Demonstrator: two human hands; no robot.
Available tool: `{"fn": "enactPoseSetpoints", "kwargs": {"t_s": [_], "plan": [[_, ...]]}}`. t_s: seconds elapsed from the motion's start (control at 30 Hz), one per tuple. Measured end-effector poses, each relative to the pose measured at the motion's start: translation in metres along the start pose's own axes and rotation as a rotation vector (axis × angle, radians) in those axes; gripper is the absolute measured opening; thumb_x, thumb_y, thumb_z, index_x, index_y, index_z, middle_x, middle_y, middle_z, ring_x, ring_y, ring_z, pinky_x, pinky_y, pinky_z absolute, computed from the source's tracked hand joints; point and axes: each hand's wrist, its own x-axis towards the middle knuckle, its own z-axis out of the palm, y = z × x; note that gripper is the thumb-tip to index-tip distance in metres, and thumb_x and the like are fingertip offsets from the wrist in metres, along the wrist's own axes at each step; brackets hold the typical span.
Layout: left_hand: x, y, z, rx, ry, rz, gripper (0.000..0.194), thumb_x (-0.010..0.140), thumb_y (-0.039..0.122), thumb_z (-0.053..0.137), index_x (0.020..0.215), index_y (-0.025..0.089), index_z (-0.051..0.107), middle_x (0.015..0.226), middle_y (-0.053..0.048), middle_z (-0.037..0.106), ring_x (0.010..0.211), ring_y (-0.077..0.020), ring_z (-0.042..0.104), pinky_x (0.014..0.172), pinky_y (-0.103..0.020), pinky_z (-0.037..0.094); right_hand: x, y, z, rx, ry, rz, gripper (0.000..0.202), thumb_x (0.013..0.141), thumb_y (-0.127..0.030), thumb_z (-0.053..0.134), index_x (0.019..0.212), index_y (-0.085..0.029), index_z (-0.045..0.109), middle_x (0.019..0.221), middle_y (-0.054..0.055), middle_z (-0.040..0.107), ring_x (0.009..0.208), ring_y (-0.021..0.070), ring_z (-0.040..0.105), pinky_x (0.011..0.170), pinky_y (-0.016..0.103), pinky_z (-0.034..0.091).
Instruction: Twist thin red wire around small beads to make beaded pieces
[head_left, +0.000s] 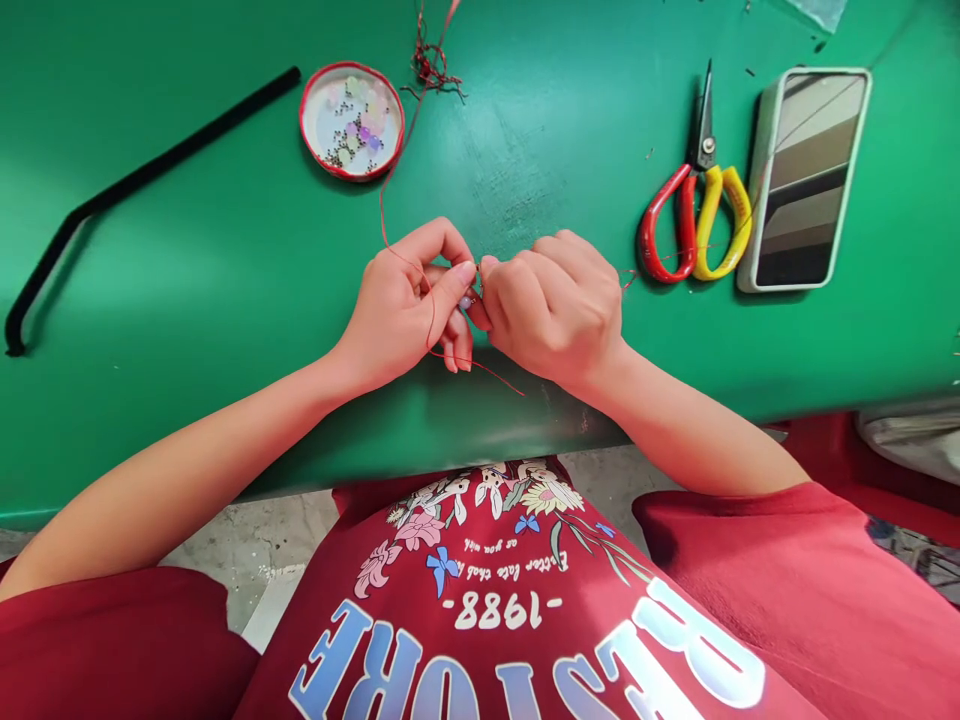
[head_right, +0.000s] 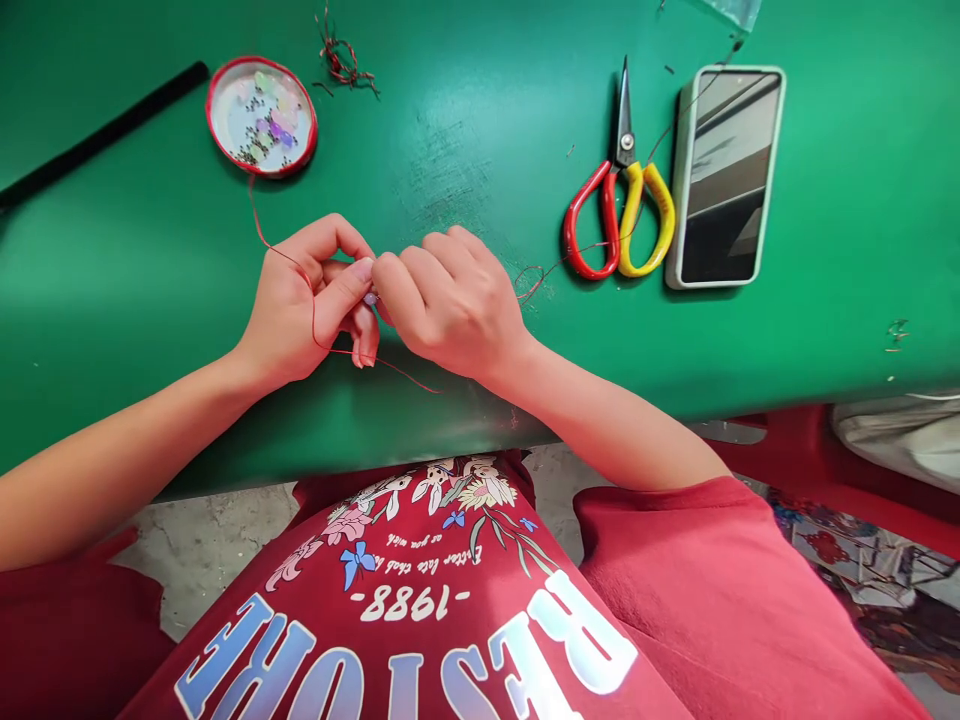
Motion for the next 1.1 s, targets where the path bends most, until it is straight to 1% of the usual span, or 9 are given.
{"fn": "enactPoseSetpoints", "kwargs": {"t_s": [0.1,0.2,0.27,0.43,0.57,0.77,0.9,1.0,1.1], "plan": [[0.000,0.000,-0.001,-0.040,-0.016,-0.011,0.038,0.089,0.050,0.068,0.082,0.021,0.046,0.053,0.008,0.063,0.033,-0.0079,0.056,0.033,-0.018,0.041,0.003,0.006,-0.005,0.079,-0.004,0.026,0.038,0.102,-0.047,0.040,0.077,-0.023,0.057,0.058,0.000,0.039,0.068,0.0173,0.049,0.064,0.031,0.039],[-0.001,0.001,-0.001,-0.069,-0.038,0.001,0.035,0.089,0.048,0.070,0.082,0.020,0.048,0.056,0.007,0.065,0.032,-0.0064,0.053,0.030,-0.018,0.036,0.005,0.015,-0.013,0.180,-0.084,0.032,0.027,0.099,-0.042,0.046,0.087,-0.024,0.062,0.056,-0.002,0.041,0.065,0.0158,0.050,0.060,0.030,0.036],[-0.002,0.001,-0.001,-0.053,-0.037,-0.001,0.034,0.090,0.046,0.069,0.082,0.020,0.049,0.056,0.007,0.065,0.031,-0.0059,0.052,0.030,-0.018,0.034,0.007,0.018,-0.019,0.221,-0.136,0.021,0.022,0.098,-0.036,0.048,0.087,-0.024,0.062,0.054,-0.003,0.042,0.061,0.0146,0.048,0.059,0.030,0.035],[-0.004,0.002,-0.001,0.016,-0.022,0.004,0.031,0.092,0.044,0.066,0.080,0.020,0.051,0.054,0.006,0.063,0.030,-0.0045,0.047,0.030,-0.018,0.031,0.011,0.014,-0.029,0.336,-0.258,0.006,0.015,0.095,-0.026,0.049,0.082,-0.024,0.057,0.061,-0.003,0.054,0.059,0.0122,0.045,0.061,0.029,0.037],[-0.005,0.004,-0.001,0.030,-0.039,0.003,0.029,0.093,0.041,0.065,0.078,0.020,0.052,0.054,0.006,0.062,0.030,-0.0041,0.045,0.030,-0.019,0.029,0.010,0.011,-0.031,0.518,-0.307,0.056,0.015,0.095,-0.024,0.053,0.081,-0.022,0.051,0.058,-0.006,0.042,0.054,0.0091,0.032,0.054,0.028,0.029],[-0.005,0.005,-0.001,0.049,-0.066,0.006,0.034,0.090,0.047,0.068,0.077,0.020,0.051,0.054,0.006,0.061,0.029,-0.0040,0.043,0.030,-0.021,0.028,0.010,0.013,-0.032,0.731,-0.409,0.120,0.023,0.096,-0.034,0.061,0.083,-0.021,0.048,0.052,-0.012,0.027,0.050,0.0059,0.020,0.049,0.027,0.017],[-0.006,0.007,0.000,0.091,-0.044,0.013,0.033,0.091,0.047,0.067,0.079,0.021,0.051,0.053,0.006,0.061,0.029,-0.0045,0.043,0.032,-0.021,0.030,0.010,0.010,-0.032,0.668,-0.332,0.167,0.023,0.091,-0.031,0.065,0.077,-0.021,0.050,0.051,-0.011,0.026,0.050,0.0061,0.019,0.050,0.028,0.016],[-0.008,0.006,0.002,0.137,0.024,0.011,0.030,0.092,0.045,0.066,0.080,0.022,0.050,0.052,0.007,0.061,0.030,-0.0055,0.045,0.033,-0.022,0.033,0.004,0.002,-0.026,0.445,-0.222,0.162,0.021,0.091,-0.028,0.061,0.075,-0.022,0.050,0.049,-0.009,0.028,0.052,0.0082,0.023,0.053,0.028,0.021],[-0.009,0.004,0.004,0.180,0.070,0.041,0.027,0.092,0.041,0.066,0.079,0.023,0.049,0.051,0.008,0.061,0.031,-0.0067,0.047,0.035,-0.023,0.034,-0.004,-0.006,-0.015,0.222,-0.119,0.147,0.019,0.093,-0.026,0.052,0.074,-0.022,0.051,0.049,-0.007,0.030,0.052,0.0101,0.026,0.055,0.030,0.020]]}}
